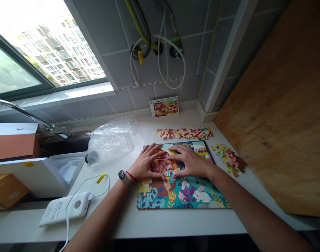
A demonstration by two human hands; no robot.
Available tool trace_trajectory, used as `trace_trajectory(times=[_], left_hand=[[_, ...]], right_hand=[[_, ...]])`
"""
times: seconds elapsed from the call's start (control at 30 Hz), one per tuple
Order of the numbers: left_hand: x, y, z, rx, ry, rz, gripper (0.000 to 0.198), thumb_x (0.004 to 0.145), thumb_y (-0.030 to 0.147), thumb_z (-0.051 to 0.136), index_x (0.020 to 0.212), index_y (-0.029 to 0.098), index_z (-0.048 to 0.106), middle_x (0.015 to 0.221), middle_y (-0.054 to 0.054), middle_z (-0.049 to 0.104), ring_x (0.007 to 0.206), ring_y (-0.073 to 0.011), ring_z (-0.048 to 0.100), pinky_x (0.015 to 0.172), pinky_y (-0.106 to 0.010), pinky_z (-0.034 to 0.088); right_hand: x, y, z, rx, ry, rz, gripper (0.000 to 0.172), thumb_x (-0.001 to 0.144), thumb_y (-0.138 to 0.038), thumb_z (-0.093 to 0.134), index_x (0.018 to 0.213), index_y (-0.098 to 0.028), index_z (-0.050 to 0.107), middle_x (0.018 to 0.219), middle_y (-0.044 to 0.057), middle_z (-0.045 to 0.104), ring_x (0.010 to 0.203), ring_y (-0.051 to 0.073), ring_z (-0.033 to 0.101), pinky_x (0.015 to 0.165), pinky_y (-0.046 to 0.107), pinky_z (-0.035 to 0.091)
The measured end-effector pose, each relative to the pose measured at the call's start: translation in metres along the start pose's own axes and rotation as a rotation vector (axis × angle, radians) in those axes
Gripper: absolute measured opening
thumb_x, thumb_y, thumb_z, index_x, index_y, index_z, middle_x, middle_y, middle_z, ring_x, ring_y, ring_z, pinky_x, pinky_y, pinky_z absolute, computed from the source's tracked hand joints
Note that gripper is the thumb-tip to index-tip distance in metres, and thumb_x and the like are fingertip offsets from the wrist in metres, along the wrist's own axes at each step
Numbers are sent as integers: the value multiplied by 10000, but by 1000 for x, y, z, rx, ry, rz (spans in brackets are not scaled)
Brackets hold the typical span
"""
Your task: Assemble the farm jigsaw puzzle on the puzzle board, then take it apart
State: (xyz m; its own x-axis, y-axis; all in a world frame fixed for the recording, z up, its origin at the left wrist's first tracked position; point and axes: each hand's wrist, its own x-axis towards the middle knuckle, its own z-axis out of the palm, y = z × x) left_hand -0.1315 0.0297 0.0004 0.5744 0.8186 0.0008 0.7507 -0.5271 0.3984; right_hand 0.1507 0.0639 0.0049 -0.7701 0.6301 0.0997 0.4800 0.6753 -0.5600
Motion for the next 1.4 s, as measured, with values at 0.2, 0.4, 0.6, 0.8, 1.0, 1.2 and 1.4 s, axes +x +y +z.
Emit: trace_trajectory(times=[0.2,0.4,0.6,0.8,1.0,1.2,1.4], left_hand=[[1,-4,2,-35,40,12,1092,669,884,776,1578,336,521,1716,-125,374,1576,-499,295,1266,-733,227],[5,-5,2,-36,64,11,1159,607,888,811,1569,303,536,1710,-180,356,1550,-493,345,1276,-699,229],[8,-5,2,-22,74,23,1163,598,895,809,1557,292,546,1683,-182,398,1532,-475,379,1271,-696,242],[11,-5,0,-29,87,28,1115,603,889,813,1515,287,588,1626,-189,461,1498,-455,433,1271,-683,252],[13,-5,-1,-27,77,21,1144,588,919,792,1518,286,583,1603,-187,472,1485,-450,447,1275,-693,239],[11,-5,-4,-97,49,-3,1010,774,947,597,1545,295,560,1655,-149,446,1530,-424,399,1303,-667,180],[9,-12,4,-697,507,-139,840,1020,810,162,1403,276,685,1480,-102,653,1479,-326,497,1290,-506,292]], right_hand=[[0,-1,0,-26,-70,69,786,746,-596,915,1432,-281,697,1670,134,454,1559,397,382,1283,583,321],[-1,0,3,-47,-157,171,1155,709,-759,853,1656,-270,408,1799,134,85,1648,434,93,1326,618,167],[-1,3,5,-41,-132,178,1162,688,-788,846,1649,-289,424,1800,101,124,1649,422,101,1338,593,153],[1,0,4,-69,-132,187,1143,698,-749,867,1647,-292,424,1797,119,135,1652,401,121,1338,573,161],[2,-1,5,-73,-129,202,1134,704,-761,855,1642,-281,437,1795,143,131,1650,412,129,1325,593,189],[1,-2,3,-78,-122,196,1121,707,-753,858,1637,-280,448,1793,138,153,1646,415,148,1328,592,191],[0,-2,3,-61,-113,187,1088,714,-778,836,1619,-287,484,1794,123,167,1641,426,166,1328,605,200]])
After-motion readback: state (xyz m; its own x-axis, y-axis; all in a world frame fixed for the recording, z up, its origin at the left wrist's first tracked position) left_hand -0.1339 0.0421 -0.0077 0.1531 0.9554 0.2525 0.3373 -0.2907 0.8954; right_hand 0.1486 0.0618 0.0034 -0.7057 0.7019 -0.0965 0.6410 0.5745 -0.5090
